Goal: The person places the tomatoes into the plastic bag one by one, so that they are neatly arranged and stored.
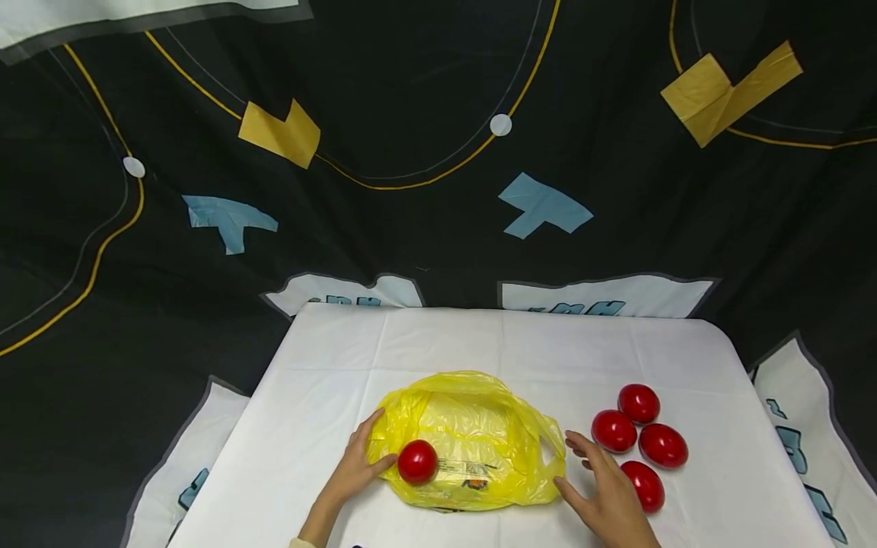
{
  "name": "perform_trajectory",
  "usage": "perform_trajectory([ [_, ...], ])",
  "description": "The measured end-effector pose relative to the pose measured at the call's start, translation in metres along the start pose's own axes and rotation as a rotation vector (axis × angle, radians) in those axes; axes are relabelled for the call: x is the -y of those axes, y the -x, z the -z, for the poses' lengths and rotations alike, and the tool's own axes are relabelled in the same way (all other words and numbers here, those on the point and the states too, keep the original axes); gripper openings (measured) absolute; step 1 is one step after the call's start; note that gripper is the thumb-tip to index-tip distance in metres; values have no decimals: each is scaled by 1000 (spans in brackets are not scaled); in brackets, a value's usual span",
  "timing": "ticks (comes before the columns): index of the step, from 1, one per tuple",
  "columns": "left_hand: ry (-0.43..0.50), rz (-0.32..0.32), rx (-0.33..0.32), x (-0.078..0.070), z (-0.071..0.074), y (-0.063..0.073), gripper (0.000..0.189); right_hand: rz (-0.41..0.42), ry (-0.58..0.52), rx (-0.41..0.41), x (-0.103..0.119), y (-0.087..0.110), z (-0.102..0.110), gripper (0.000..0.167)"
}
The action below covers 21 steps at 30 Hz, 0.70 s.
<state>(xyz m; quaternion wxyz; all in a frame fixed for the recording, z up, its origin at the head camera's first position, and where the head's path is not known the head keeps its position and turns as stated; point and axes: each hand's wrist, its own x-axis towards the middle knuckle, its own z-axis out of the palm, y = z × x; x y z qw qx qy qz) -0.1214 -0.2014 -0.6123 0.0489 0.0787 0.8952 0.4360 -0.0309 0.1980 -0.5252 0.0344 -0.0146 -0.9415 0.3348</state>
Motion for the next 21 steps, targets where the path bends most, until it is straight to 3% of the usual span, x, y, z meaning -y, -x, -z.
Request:
perform_trajectory([
  [9, -3, -16, -6, 1, -1, -1, 87, -139, 13, -28, -37, 9, 22, 81],
  [17, 6, 0, 5, -2, 1, -1, 88, -294, 6, -8, -52, 18, 31, 89],
  [21, 4, 4, 7, -3, 1, -1, 88, -312, 52, -8, -59, 21, 32, 90],
])
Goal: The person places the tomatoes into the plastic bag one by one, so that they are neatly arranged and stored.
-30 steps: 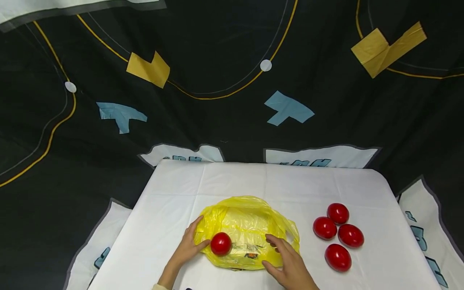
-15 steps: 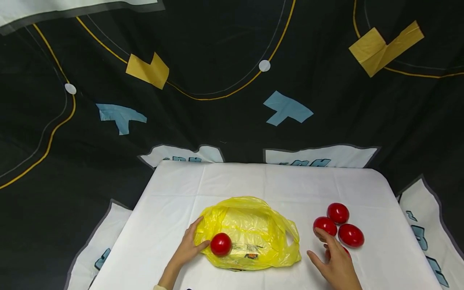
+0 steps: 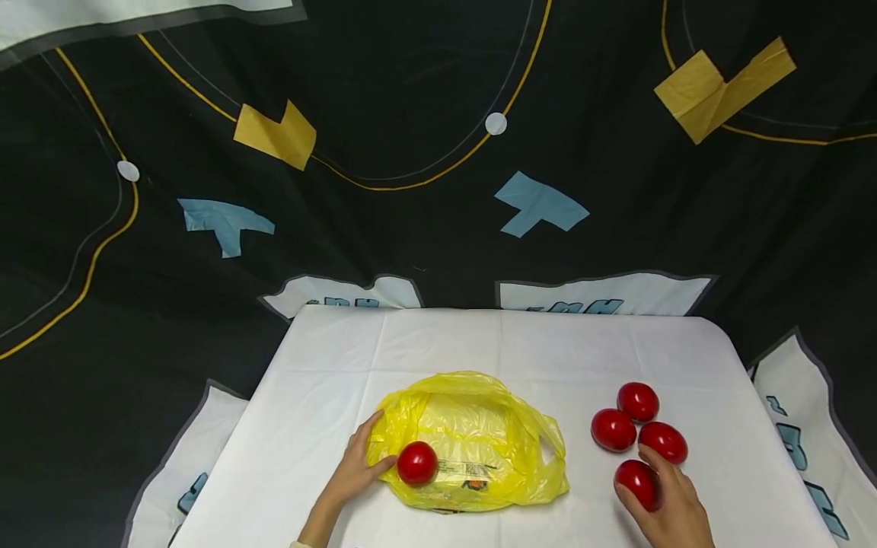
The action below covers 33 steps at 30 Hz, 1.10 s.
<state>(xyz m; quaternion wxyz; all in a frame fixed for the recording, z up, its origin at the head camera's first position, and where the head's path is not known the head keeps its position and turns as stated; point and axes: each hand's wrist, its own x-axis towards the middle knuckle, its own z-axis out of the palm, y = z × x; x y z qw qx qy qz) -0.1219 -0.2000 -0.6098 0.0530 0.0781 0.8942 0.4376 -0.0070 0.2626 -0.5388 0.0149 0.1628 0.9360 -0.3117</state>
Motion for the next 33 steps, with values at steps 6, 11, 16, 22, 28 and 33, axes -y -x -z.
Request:
perform_trajectory([
  [6, 8, -3, 3, 0, 0, 1, 88, 43, 44, -29, -15, -3, -4, 87],
  [11, 8, -3, 5, 0, 1, 1, 88, -52, 50, 8, -28, -9, -13, 99],
  [16, 2, -3, 5, 1, 0, 2, 88, -150, 42, 29, -39, -13, -26, 111],
  [22, 3, -7, 1, 1, -1, 3, 88, -217, 7, 56, -45, -15, -39, 117],
  [28, 15, -17, 7, 1, 0, 3, 88, -244, 11, 63, -49, -19, -45, 120],
  [33, 14, -25, 2, 1, 0, 2, 87, -251, 11, 72, -53, -22, -47, 122],
])
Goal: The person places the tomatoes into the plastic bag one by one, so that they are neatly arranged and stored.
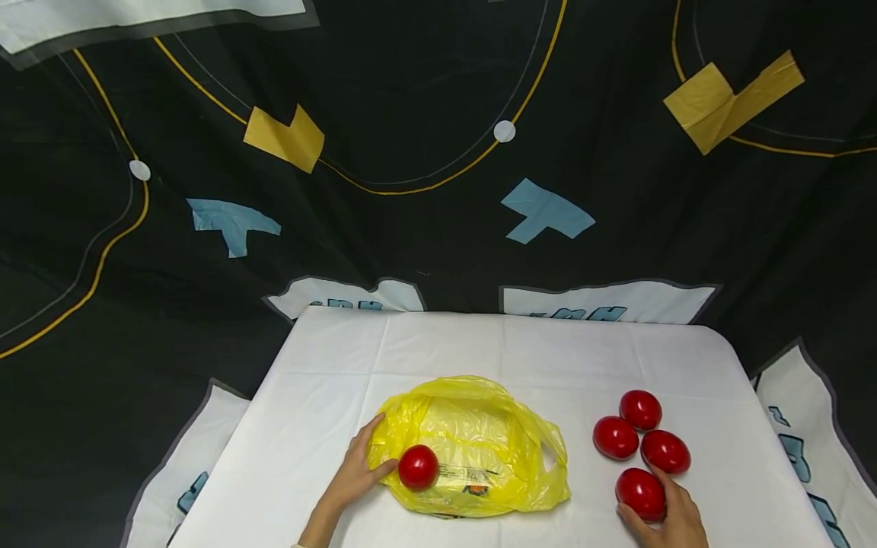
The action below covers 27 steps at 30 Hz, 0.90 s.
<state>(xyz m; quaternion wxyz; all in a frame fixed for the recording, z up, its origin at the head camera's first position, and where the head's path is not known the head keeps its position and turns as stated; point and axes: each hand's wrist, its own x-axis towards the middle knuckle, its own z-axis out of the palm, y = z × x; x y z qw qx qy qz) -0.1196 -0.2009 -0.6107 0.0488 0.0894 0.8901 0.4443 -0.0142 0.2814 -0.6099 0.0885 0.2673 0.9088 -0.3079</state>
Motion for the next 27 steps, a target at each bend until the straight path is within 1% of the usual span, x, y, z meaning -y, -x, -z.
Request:
perform_trajectory([
  [7, -5, 13, -11, 0, -1, 0, 88, -7, -1, -3, -3, -1, -2, 125],
  [13, -11, 10, -8, -1, -1, 0, 88, -14, 1, -12, -2, -2, -2, 121],
  [21, -18, 8, -6, 1, -1, -1, 88, 3, 0, 49, -1, -3, 4, 122],
  [27, -20, 20, -11, 1, -1, -1, 89, 7, -5, 45, -1, -2, 6, 122],
])
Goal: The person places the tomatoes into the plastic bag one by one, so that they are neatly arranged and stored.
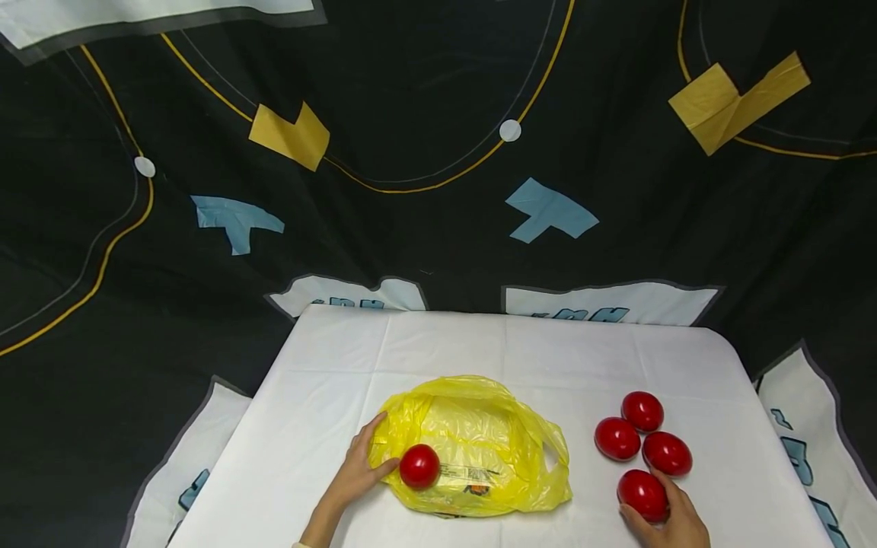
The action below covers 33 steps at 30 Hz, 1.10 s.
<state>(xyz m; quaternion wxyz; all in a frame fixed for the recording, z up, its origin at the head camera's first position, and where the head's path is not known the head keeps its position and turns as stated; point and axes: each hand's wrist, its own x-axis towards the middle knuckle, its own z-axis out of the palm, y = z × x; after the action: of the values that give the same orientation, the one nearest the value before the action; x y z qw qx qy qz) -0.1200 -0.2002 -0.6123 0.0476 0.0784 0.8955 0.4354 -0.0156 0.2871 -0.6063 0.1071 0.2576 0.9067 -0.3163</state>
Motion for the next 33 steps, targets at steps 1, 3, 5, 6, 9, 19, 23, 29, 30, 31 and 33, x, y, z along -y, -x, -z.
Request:
perform_trajectory([
  [1, 1, 1, -2, 0, 0, 0, 89, -1, -1, -1, -1, 0, 0, 121],
  [3, 7, -1, -3, -1, 0, 1, 89, -7, -7, 3, -2, -2, 0, 122],
  [5, 14, -1, -2, -2, 1, 1, 88, -10, -16, 20, -4, -2, 0, 123],
  [6, 16, -1, -1, -2, 1, 1, 88, -12, -21, 31, -5, -2, 1, 122],
  [9, 19, 1, 2, -3, 1, 1, 88, -27, -30, 45, -3, 0, 3, 121],
  [19, 4, 19, 5, -5, 2, 1, 88, -26, -95, 79, 16, 15, 19, 115],
  [23, 1, 19, 3, -5, 1, 1, 88, -17, -119, 92, 26, 22, 25, 113],
  [29, 1, 22, 0, -5, 1, 1, 88, -21, -143, 75, 39, 29, 30, 111],
  [30, 1, 20, -1, -5, 1, 1, 88, -23, -153, 71, 42, 30, 30, 111],
  [31, 2, 18, -1, -5, 1, 1, 89, -25, -163, 68, 44, 31, 30, 110],
  [33, 4, 13, 0, -4, 1, 1, 89, -29, -185, 66, 48, 33, 30, 109],
])
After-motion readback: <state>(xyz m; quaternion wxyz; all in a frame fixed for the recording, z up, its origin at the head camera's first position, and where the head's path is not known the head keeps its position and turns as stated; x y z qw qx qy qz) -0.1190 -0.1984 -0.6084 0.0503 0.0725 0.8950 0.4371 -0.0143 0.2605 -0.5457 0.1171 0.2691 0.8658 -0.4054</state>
